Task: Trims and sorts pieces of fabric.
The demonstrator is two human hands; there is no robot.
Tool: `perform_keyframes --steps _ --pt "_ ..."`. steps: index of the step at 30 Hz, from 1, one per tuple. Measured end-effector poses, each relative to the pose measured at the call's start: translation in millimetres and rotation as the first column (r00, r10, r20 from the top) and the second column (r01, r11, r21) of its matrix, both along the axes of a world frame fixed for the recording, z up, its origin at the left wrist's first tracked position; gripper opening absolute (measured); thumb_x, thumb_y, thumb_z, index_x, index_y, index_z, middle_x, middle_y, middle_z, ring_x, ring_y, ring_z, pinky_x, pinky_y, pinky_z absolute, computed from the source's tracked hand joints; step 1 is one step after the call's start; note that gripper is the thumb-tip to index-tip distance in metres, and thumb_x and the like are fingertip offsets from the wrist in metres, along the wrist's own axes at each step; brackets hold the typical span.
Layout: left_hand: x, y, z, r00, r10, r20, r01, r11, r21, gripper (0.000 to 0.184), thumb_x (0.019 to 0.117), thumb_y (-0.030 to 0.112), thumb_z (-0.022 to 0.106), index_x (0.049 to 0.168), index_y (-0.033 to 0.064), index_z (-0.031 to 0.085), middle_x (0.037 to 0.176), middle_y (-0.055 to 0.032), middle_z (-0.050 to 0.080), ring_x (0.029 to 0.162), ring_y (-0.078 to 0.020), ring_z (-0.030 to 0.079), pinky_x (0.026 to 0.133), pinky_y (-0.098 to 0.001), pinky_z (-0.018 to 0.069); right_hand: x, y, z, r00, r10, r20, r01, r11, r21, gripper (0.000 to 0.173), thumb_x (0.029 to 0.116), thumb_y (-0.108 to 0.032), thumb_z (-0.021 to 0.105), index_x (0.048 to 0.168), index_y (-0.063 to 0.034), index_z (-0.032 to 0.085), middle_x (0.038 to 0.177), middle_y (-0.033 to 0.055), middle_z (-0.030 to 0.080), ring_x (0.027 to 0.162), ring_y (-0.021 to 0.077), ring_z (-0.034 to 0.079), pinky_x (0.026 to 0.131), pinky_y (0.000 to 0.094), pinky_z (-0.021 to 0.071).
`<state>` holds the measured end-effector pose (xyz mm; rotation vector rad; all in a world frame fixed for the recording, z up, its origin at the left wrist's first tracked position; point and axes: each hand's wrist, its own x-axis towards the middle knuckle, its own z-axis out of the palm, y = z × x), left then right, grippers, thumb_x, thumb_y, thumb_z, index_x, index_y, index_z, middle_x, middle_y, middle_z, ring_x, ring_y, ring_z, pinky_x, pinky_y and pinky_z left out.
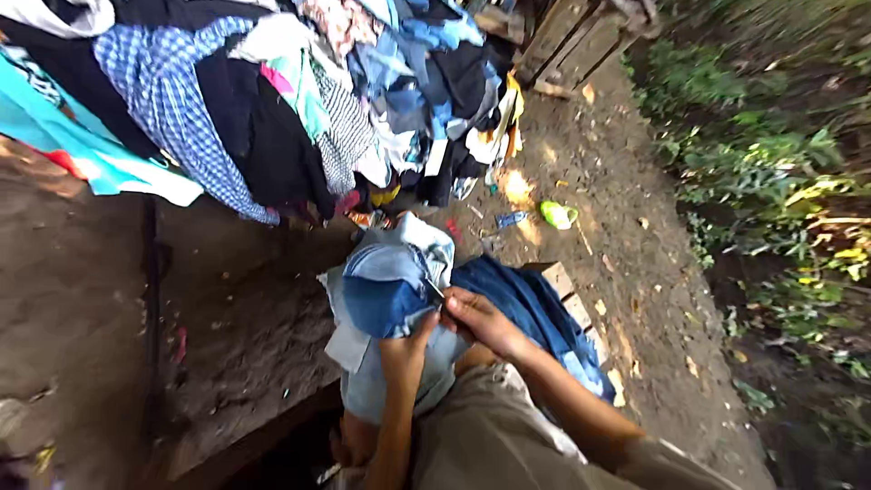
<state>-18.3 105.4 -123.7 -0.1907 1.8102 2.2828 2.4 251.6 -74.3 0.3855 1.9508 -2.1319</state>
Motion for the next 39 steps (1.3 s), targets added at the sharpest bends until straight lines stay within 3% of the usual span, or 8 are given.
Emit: perform_keyframes --steps 2,6,22,28,31,33,36,39 --pt "-2.7 -6.0 2.6 0.999 -0.018 0.041 0.017 1.000 0.018 0.050 0.0764 -0.001 0.083 0.120 -0.0095 0.059 0.105 -0.0061 0.073 0.100 -0.0072 0.069 0.093 -0.0277 0.0578 3.8 11.8 -9.8 0.981 0.084 -0.175 -0.027 0.952 0.305 0.038 0.1045 -0.026 0.052 0.131 -0.0010 0.063 0.088 -0.0035 0.065 0.072 -0.0019 0.056 0.068 0.0181 0.0492" --pt "-4.9 -12.3 7.0 0.997 -0.040 0.073 0.033 0.995 0.099 0.032 0.0793 -0.008 0.073 0.109 -0.0026 0.063 0.094 0.0004 0.073 0.092 -0.0050 0.069 0.089 -0.0265 0.0586 17.5 24.9 -28.7 0.892 0.325 -0.313 -0.008 0.705 0.709 0.053 0.1040 -0.045 0.053 0.139 -0.0059 0.061 0.092 0.0117 0.072 0.074 0.0188 0.067 0.068 0.0411 0.0571" --pt "0.7 -26.9 2.4 0.991 -0.116 0.071 0.107 0.986 0.124 0.037 0.0757 -0.014 0.070 0.107 0.0052 0.065 0.094 0.0052 0.075 0.091 -0.0043 0.071 0.087 -0.0263 0.0597 3.4 13.9 -37.3 0.752 0.424 -0.504 0.149 0.636 0.757 0.044 0.1024 -0.045 0.057 0.122 -0.0082 0.071 0.080 0.0092 0.068 0.066 0.0206 0.066 0.055 0.0366 0.0534" --pt "-1.9 -30.4 4.7 0.983 -0.177 0.046 0.169 0.975 0.144 0.035 0.0759 -0.014 0.072 0.104 0.0068 0.069 0.093 0.0051 0.076 0.090 -0.0050 0.072 0.087 -0.0263 0.0600 10.8 23.4 -40.8 0.725 0.437 -0.533 0.207 0.599 0.773 0.037 0.1035 -0.045 0.056 0.124 -0.0183 0.074 0.076 0.0077 0.064 0.064 0.0188 0.061 0.055 0.0333 0.0499" --pt "-5.2 -32.1 6.6 0.978 -0.206 0.037 0.200 0.973 0.117 0.033 0.0771 -0.011 0.072 0.106 0.0046 0.067 0.094 0.0045 0.075 0.090 -0.0051 0.071 0.087 -0.0265 0.0597 8.3 18.7 -38.2 0.781 0.369 -0.503 0.081 0.739 0.669 0.038 0.1020 -0.040 0.060 0.122 -0.0101 0.072 0.085 0.0088 0.070 0.072 0.0160 0.066 0.062 0.0335 0.0551" --pt "-9.8 -35.7 9.7 0.972 -0.236 0.015 0.236 0.971 0.034 0.029 0.0784 -0.008 0.073 0.104 0.0034 0.066 0.091 0.0054 0.074 0.088 -0.0038 0.071 0.086 -0.0253 0.0596 5.4 13.0 -32.4 0.878 0.253 -0.407 -0.079 0.914 0.399 0.035 0.1025 -0.030 0.061 0.122 -0.0019 0.070 0.094 0.0058 0.073 0.080 0.0062 0.067 0.075 0.0264 0.0565" --pt "-12.7 -39.6 11.7 0.967 -0.253 0.015 0.253 0.967 -0.018 0.027 0.0805 -0.006 0.073 0.105 0.0021 0.066 0.091 0.0053 0.074 0.089 -0.0031 0.071 0.086 -0.0242 0.0592 -3.8 5.3 -19.8 0.987 0.126 -0.103 -0.144 0.972 -0.187 0.016 0.1034 -0.021 0.054 0.105 -0.0100 0.065 0.072 -0.0097 0.060 0.059 -0.0054 0.050 0.054 0.0129 0.0394" --pt "-9.1 -32.9 15.6 0.984 -0.166 0.061 0.166 0.986 -0.001 0.024 0.0844 -0.005 0.070 0.107 0.0000 0.063 0.092 0.0029 0.073 0.091 -0.0034 0.069 0.088 -0.0244 0.0580 -12.0 11.2 -13.7 0.965 0.226 0.135 -0.148 0.888 -0.435 0.019 0.1051 -0.035 0.050 0.097 -0.0192 0.056 0.066 -0.0078 0.055 0.046 -0.0039 0.042 0.040 0.0119 0.0307"
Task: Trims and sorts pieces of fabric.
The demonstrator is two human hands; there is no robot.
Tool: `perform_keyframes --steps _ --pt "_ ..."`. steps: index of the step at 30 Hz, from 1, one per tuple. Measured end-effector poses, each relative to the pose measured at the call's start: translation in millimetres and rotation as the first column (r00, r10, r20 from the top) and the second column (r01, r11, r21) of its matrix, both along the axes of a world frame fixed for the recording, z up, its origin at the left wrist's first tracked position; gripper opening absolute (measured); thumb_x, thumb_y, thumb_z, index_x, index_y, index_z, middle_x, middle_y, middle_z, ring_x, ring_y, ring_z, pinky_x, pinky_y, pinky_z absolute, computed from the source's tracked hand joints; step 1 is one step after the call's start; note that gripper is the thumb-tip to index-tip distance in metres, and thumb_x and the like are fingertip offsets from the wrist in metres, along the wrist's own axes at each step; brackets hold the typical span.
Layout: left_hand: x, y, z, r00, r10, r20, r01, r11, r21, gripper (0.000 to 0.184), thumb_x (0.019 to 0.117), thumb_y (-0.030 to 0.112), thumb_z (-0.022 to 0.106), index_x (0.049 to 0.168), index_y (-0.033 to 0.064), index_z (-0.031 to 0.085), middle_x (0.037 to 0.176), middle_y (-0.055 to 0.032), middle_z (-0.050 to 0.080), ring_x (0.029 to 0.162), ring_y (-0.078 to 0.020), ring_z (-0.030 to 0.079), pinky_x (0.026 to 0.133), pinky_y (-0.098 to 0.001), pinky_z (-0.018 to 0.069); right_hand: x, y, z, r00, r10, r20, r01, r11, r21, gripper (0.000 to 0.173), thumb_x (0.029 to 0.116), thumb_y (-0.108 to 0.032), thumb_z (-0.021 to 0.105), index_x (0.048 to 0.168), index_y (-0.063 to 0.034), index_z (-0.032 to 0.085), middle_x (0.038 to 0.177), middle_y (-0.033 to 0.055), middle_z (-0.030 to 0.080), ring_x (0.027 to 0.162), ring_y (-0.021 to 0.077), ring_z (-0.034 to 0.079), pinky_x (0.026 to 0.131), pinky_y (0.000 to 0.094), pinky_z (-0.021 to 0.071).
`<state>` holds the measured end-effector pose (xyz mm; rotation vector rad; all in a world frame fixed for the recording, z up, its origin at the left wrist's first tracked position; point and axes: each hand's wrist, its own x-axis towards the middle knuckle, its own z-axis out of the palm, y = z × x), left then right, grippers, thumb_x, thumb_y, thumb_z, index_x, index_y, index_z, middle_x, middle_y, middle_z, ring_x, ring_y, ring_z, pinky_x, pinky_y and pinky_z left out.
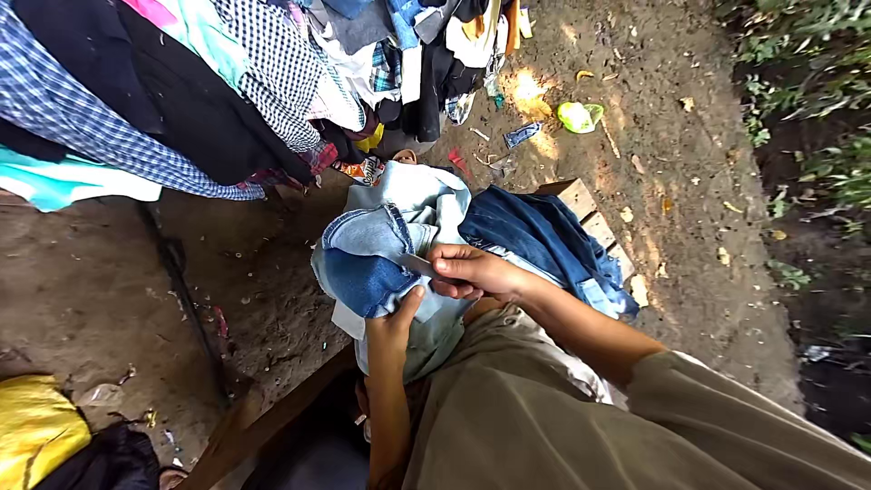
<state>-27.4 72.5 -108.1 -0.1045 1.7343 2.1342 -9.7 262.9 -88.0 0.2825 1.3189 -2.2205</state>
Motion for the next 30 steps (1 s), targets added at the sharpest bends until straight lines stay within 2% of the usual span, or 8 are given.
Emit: perform_keyframes --steps 3,5,7,9,10,13,16,30 --pt "6.8 12.8 2.3 0.995 0.098 0.001 -0.098 0.995 0.016 0.022 0.0877 -0.002 0.068 0.109 -0.0014 0.062 0.093 0.0016 0.072 0.093 -0.0036 0.069 0.089 -0.0244 0.0575 1.4 2.6 1.6 0.999 -0.003 0.054 0.007 0.998 -0.068 0.020 0.1048 -0.040 0.050 0.102 -0.0205 0.054 0.070 -0.0065 0.056 0.048 -0.0027 0.044 0.041 0.0117 0.0335" --pt "8.7 18.5 2.4 0.990 0.142 -0.001 -0.141 0.989 0.038 0.023 0.0873 -0.003 0.068 0.109 -0.0018 0.061 0.093 0.0009 0.072 0.092 -0.0042 0.069 0.088 -0.0243 0.0575 5.6 3.1 5.7 0.999 -0.035 -0.022 0.035 0.999 0.036 0.023 0.1050 -0.039 0.049 0.112 -0.0192 0.058 0.072 -0.0075 0.056 0.052 -0.0026 0.046 0.045 0.0123 0.0360" --pt "10.3 21.8 2.8 0.987 0.159 -0.004 -0.159 0.986 0.054 0.026 0.0864 -0.004 0.069 0.111 -0.0021 0.060 0.093 0.0011 0.071 0.092 -0.0041 0.069 0.088 -0.0242 0.0576 12.4 4.1 9.1 0.972 0.014 -0.235 0.062 0.949 0.310 0.034 0.1058 -0.035 0.047 0.131 -0.0136 0.057 0.079 -0.0081 0.058 0.063 -0.0041 0.050 0.057 0.0128 0.0410" --pt "13.3 23.6 2.8 0.987 0.156 -0.025 -0.154 0.985 0.073 0.027 0.0843 -0.006 0.069 0.109 -0.0007 0.060 0.091 0.0034 0.071 0.089 -0.0028 0.069 0.086 -0.0233 0.0583 21.7 7.8 8.3 0.901 0.169 -0.399 0.124 0.782 0.611 0.048 0.1062 -0.040 0.049 0.144 -0.0102 0.053 0.088 0.0010 0.064 0.077 0.0041 0.059 0.074 0.0252 0.0520" --pt "15.0 23.7 2.7 0.988 0.152 -0.035 -0.149 0.985 0.085 0.027 0.0824 -0.008 0.069 0.106 0.0011 0.061 0.088 0.0052 0.072 0.086 -0.0018 0.069 0.083 -0.0228 0.0589 26.4 8.5 6.7 0.866 0.235 -0.441 0.172 0.688 0.705 0.051 0.1061 -0.043 0.049 0.145 -0.0102 0.052 0.089 0.0052 0.067 0.078 0.0097 0.063 0.074 0.0325 0.0548" --pt "17.8 24.2 4.5 0.988 0.154 -0.014 -0.151 0.983 0.108 0.029 0.0783 -0.012 0.070 0.101 0.0047 0.063 0.084 0.0066 0.072 0.082 -0.0015 0.070 0.080 -0.0227 0.0600 35.2 8.2 0.1 0.778 0.354 -0.518 0.316 0.492 0.811 0.055 0.1057 -0.047 0.048 0.142 -0.0067 0.054 0.080 0.0087 0.064 0.068 0.0186 0.062 0.063 0.0398 0.0537" --pt "21.4 25.5 7.3 0.987 0.157 0.032 -0.160 0.976 0.144 0.030 0.0791 -0.013 0.069 0.104 0.0033 0.063 0.087 0.0032 0.073 0.085 -0.0050 0.071 0.083 -0.0260 0.0604 36.4 8.2 -3.9 0.717 0.386 -0.580 0.420 0.425 0.802 0.054 0.1058 -0.047 0.048 0.137 -0.0033 0.056 0.080 0.0095 0.066 0.068 0.0196 0.064 0.061 0.0386 0.0547" --pt "23.5 2.3 18.1 1.000 -0.004 0.025 -0.001 0.985 0.173 0.033 0.0748 -0.010 0.076 0.104 0.0038 0.068 0.092 0.0015 0.076 0.089 -0.0078 0.073 0.086 -0.0283 0.0608 15.4 13.6 6.3 0.509 0.534 -0.675 0.496 0.458 0.737 0.056 0.1051 -0.048 0.048 0.125 0.0019 0.063 0.088 0.0102 0.072 0.073 0.0190 0.070 0.060 0.0351 0.0575"
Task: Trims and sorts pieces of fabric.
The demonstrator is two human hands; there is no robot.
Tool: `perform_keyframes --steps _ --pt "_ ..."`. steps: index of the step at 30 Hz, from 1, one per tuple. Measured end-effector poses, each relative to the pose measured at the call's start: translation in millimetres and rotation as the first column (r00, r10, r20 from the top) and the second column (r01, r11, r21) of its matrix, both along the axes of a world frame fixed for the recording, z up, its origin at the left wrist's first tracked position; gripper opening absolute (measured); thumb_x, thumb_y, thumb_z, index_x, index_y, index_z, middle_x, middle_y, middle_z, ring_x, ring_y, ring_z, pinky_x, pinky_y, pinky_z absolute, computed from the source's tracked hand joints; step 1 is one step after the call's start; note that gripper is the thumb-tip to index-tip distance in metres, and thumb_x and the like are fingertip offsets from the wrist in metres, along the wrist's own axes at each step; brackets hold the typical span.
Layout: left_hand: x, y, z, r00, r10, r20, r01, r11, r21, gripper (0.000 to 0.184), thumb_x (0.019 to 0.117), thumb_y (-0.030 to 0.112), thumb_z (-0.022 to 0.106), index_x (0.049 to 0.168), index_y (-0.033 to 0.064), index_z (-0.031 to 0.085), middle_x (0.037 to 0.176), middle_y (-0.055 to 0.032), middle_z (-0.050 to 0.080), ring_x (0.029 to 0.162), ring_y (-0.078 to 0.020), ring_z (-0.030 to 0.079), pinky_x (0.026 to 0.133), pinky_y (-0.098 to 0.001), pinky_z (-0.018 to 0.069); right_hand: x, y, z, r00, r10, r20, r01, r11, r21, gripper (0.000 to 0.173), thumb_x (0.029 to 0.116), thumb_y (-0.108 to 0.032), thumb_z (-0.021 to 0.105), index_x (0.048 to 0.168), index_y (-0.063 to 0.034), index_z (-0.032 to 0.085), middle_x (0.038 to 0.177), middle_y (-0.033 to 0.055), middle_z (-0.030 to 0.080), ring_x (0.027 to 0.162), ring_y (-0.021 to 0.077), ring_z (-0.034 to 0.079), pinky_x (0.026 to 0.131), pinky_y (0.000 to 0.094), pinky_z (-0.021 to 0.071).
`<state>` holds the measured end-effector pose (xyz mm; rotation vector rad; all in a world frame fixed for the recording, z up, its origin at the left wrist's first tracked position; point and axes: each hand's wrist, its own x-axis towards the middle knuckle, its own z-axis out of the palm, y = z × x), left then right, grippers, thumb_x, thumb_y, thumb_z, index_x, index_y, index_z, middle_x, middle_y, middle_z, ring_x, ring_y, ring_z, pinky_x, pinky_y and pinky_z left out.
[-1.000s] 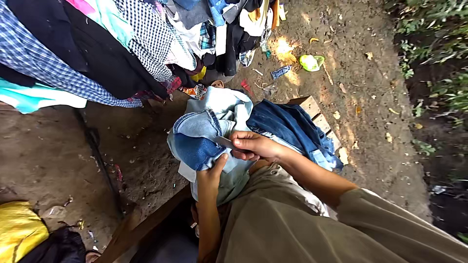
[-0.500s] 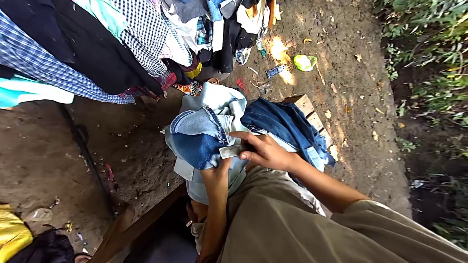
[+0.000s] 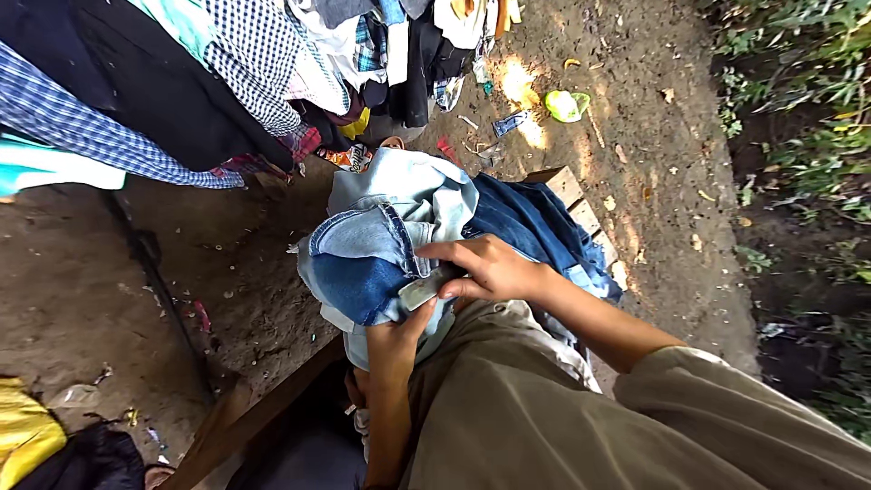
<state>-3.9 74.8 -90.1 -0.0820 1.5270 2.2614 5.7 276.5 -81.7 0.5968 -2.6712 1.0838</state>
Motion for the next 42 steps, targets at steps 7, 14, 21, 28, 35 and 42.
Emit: perform_keyframes --steps 7,14,21,28,35,42 --pt "-7.7 -5.9 -5.3 0.997 -0.050 -0.058 0.045 0.995 -0.094 0.028 0.0777 -0.006 0.075 0.102 0.0031 0.066 0.089 0.0033 0.075 0.085 -0.0058 0.072 0.083 -0.0269 0.0611 10.0 2.0 3.0 0.917 0.146 0.371 0.027 0.905 -0.424 0.038 0.1074 -0.029 0.051 0.128 -0.0014 0.067 0.098 0.0042 0.071 0.083 0.0026 0.064 0.075 0.0212 0.0548" --pt "-9.3 2.7 -6.2 0.986 0.104 -0.127 -0.116 0.989 -0.090 0.035 0.0797 -0.003 0.077 0.111 -0.0004 0.062 0.095 0.0014 0.075 0.092 -0.0072 0.072 0.087 -0.0276 0.0602 14.2 1.5 16.9 0.594 0.396 0.701 0.397 0.613 -0.683 0.032 0.1077 -0.037 0.045 0.125 -0.0148 0.061 0.071 -0.0123 0.053 0.055 -0.0068 0.044 0.047 0.0097 0.0339" --pt "-3.8 7.9 -5.5 0.986 0.150 -0.078 -0.156 0.985 -0.073 0.037 0.0774 -0.010 0.073 0.110 0.0033 0.062 0.092 0.0057 0.074 0.089 -0.0038 0.071 0.086 -0.0256 0.0602 34.2 -15.7 16.9 0.902 -0.193 0.386 0.220 0.975 -0.027 0.050 0.1062 -0.045 0.048 0.144 -0.0140 0.058 0.091 0.0101 0.071 0.071 0.0196 0.066 0.064 0.0418 0.0553" --pt "1.7 12.7 -7.5 0.988 0.123 -0.091 -0.128 0.991 -0.048 0.029 0.0806 -0.009 0.070 0.107 0.0029 0.064 0.090 0.0039 0.074 0.087 -0.0050 0.071 0.085 -0.0261 0.0600 31.7 -33.3 -5.4 0.913 -0.259 0.316 0.356 0.883 -0.304 0.037 0.1007 -0.031 0.064 0.127 -0.0057 0.069 0.090 0.0058 0.071 0.073 0.0056 0.064 0.069 0.0249 0.0563" --pt "0.1 6.6 -13.2 0.995 0.104 0.002 -0.104 0.994 -0.037 0.028 0.0805 -0.007 0.073 0.106 0.0019 0.065 0.092 0.0005 0.074 0.089 -0.0085 0.072 0.087 -0.0292 0.0602 15.5 -29.3 12.0 0.518 0.423 0.744 0.706 0.280 -0.651 0.018 0.1055 -0.035 0.049 0.096 -0.0215 0.057 0.067 -0.0067 0.054 0.045 -0.0028 0.041 0.039 0.0119 0.0313" --pt "-0.3 7.3 -12.0 0.984 0.135 0.115 -0.130 0.990 -0.045 0.036 0.0786 -0.008 0.074 0.111 -0.0003 0.061 0.096 -0.0011 0.074 0.093 -0.0093 0.071 0.088 -0.0300 0.0605 29.4 -34.4 12.5 0.748 0.048 0.662 0.475 0.658 -0.584 0.033 0.1048 -0.027 0.052 0.129 -0.0068 0.063 0.081 -0.0077 0.061 0.067 -0.0047 0.053 0.061 0.0138 0.0450"
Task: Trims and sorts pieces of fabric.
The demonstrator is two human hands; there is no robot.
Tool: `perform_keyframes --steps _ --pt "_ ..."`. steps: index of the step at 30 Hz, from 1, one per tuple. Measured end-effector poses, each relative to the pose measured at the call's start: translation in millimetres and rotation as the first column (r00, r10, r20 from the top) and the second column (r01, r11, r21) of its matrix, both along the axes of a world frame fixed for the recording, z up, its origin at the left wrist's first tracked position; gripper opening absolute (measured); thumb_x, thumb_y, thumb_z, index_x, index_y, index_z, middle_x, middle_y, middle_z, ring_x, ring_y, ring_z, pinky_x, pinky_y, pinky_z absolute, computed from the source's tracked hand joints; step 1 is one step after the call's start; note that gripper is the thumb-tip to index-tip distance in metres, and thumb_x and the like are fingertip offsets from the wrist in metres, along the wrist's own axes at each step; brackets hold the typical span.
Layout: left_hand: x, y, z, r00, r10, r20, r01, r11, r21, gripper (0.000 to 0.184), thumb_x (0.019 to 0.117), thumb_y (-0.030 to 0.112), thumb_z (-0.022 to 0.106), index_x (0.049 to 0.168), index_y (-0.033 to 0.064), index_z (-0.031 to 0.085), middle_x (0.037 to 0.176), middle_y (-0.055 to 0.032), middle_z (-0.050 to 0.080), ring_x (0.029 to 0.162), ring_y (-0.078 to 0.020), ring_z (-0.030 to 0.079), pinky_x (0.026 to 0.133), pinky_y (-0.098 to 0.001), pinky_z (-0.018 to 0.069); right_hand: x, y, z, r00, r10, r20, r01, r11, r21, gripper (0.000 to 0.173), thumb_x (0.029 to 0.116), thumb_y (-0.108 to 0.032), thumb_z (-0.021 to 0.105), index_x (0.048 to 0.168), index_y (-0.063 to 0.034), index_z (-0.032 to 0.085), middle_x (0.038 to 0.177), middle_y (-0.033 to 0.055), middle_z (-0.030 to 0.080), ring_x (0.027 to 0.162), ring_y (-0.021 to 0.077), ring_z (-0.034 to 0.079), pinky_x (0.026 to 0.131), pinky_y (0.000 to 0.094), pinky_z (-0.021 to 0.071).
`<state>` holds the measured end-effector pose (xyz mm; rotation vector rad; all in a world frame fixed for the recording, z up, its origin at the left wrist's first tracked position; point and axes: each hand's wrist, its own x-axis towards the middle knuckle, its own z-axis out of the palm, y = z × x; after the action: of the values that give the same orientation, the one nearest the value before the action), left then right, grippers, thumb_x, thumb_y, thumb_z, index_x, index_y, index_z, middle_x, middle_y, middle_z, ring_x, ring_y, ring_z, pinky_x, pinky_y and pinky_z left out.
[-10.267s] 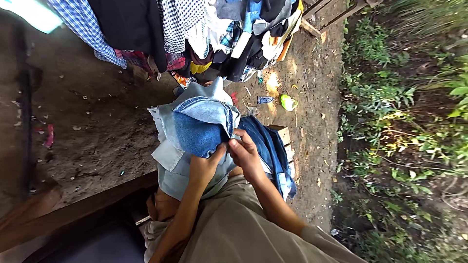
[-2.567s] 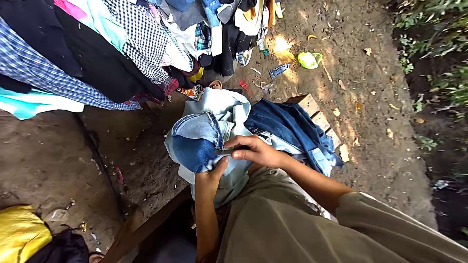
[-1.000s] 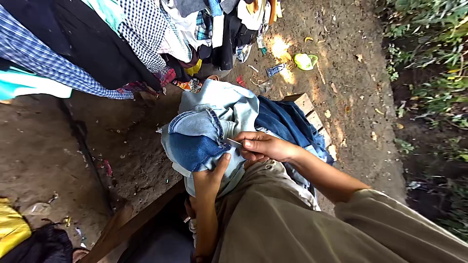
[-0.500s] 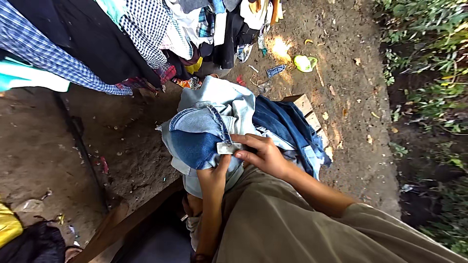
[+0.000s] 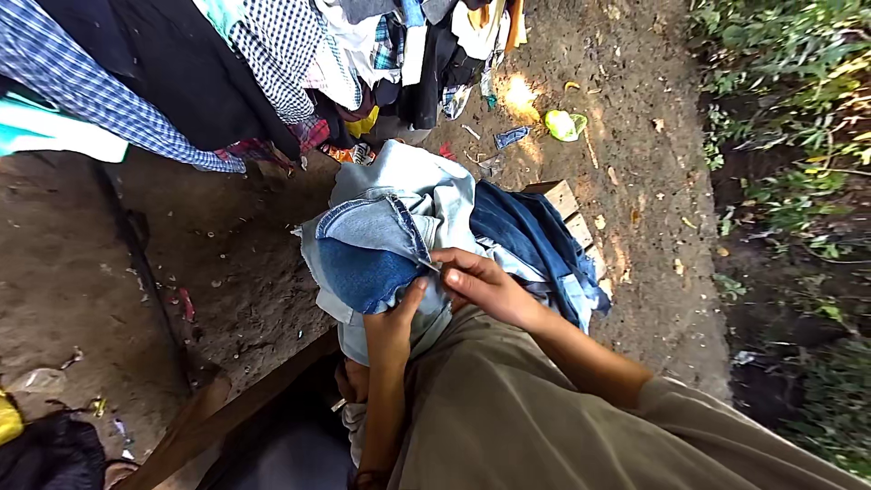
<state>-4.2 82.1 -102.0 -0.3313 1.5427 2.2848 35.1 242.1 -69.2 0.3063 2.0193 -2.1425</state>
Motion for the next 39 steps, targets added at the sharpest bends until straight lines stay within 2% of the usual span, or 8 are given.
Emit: perform_keyframes --steps 3,7,14,22,27,30,34,39 --pt "0.8 3.1 2.6 1.000 0.017 -0.007 -0.017 1.000 0.007 0.036 0.0783 -0.010 0.073 0.111 -0.0007 0.062 0.095 -0.0011 0.074 0.093 -0.0089 0.071 0.089 -0.0293 0.0602 11.5 3.8 -6.3 0.987 0.107 -0.122 -0.039 0.886 0.462 0.052 0.1051 -0.044 0.052 0.140 -0.0062 0.060 0.097 0.0067 0.071 0.079 0.0067 0.065 0.074 0.0283 0.0573" --pt "0.9 6.1 6.7 0.999 0.033 -0.001 -0.033 0.999 -0.013 0.036 0.0770 -0.011 0.073 0.110 0.0007 0.062 0.094 0.0011 0.073 0.092 -0.0065 0.071 0.089 -0.0271 0.0594 22.6 0.7 -10.3 0.984 0.109 -0.145 0.028 0.699 0.715 0.057 0.1063 -0.052 0.042 0.142 -0.0114 0.058 0.084 0.0076 0.069 0.066 0.0166 0.063 0.061 0.0395 0.0531" --pt "5.3 7.4 2.3 0.998 0.026 -0.063 -0.028 0.999 -0.026 0.033 0.0779 -0.010 0.072 0.108 0.0016 0.064 0.092 0.0019 0.074 0.090 -0.0058 0.071 0.087 -0.0261 0.0595 26.9 -2.9 -16.9 0.988 0.056 -0.145 0.070 0.675 0.734 0.056 0.1048 -0.051 0.048 0.144 -0.0110 0.055 0.075 0.0051 0.065 0.059 0.0155 0.059 0.056 0.0378 0.0511" --pt "7.9 7.4 -0.6 0.998 0.024 -0.055 -0.024 1.000 0.016 0.032 0.0765 -0.011 0.073 0.105 0.0017 0.064 0.090 0.0015 0.074 0.088 -0.0067 0.071 0.086 -0.0273 0.0602 4.3 -9.3 -20.2 0.963 0.039 -0.265 0.156 0.723 0.674 0.046 0.1019 -0.044 0.057 0.129 -0.0082 0.065 0.089 0.0086 0.071 0.071 0.0166 0.067 0.062 0.0385 0.0559" --pt "12.1 14.2 -3.0 0.996 -0.004 -0.093 0.002 1.000 -0.024 0.029 0.0795 -0.008 0.074 0.106 0.0005 0.065 0.092 0.0018 0.073 0.090 -0.0054 0.070 0.087 -0.0261 0.0593 -2.6 -7.4 -22.0 0.970 -0.016 -0.242 0.144 0.842 0.520 0.035 0.1015 -0.035 0.062 0.115 -0.0042 0.068 0.093 0.0061 0.067 0.077 0.0099 0.065 0.069 0.0312 0.0564" --pt "9.4 13.3 -3.9 0.994 -0.034 -0.103 0.032 0.999 -0.022 0.029 0.0810 -0.006 0.075 0.108 -0.0008 0.065 0.093 -0.0005 0.074 0.091 -0.0079 0.071 0.088 -0.0276 0.0596 -14.6 -1.6 -10.8 0.992 -0.092 -0.084 0.102 0.986 0.131 0.013 0.1013 -0.021 0.060 0.101 -0.0088 0.064 0.079 -0.0044 0.062 0.063 -0.0012 0.053 0.058 0.0166 0.0461" --pt "5.1 3.2 -10.1 0.999 -0.037 -0.036 0.039 0.998 0.045 0.029 0.0803 -0.005 0.075 0.107 0.0005 0.066 0.095 -0.0027 0.074 0.092 -0.0113 0.071 0.088 -0.0321 0.0601 -28.3 22.2 -2.2 0.948 0.138 0.288 -0.022 0.928 -0.372 0.020 0.1056 -0.034 0.049 0.093 -0.0191 0.054 0.069 -0.0047 0.057 0.044 -0.0034 0.040 0.039 0.0111 0.0300" --pt "2.3 5.8 -5.4 0.999 0.000 0.053 -0.001 1.000 0.011 0.034 0.0794 -0.006 0.073 0.110 0.0005 0.062 0.096 -0.0027 0.073 0.094 -0.0106 0.071 0.087 -0.0308 0.0602 -29.2 20.0 -0.8 0.951 0.142 0.275 -0.045 0.942 -0.331 0.018 0.1043 -0.034 0.051 0.097 -0.0189 0.056 0.071 -0.0055 0.057 0.048 -0.0025 0.044 0.042 0.0120 0.0338"
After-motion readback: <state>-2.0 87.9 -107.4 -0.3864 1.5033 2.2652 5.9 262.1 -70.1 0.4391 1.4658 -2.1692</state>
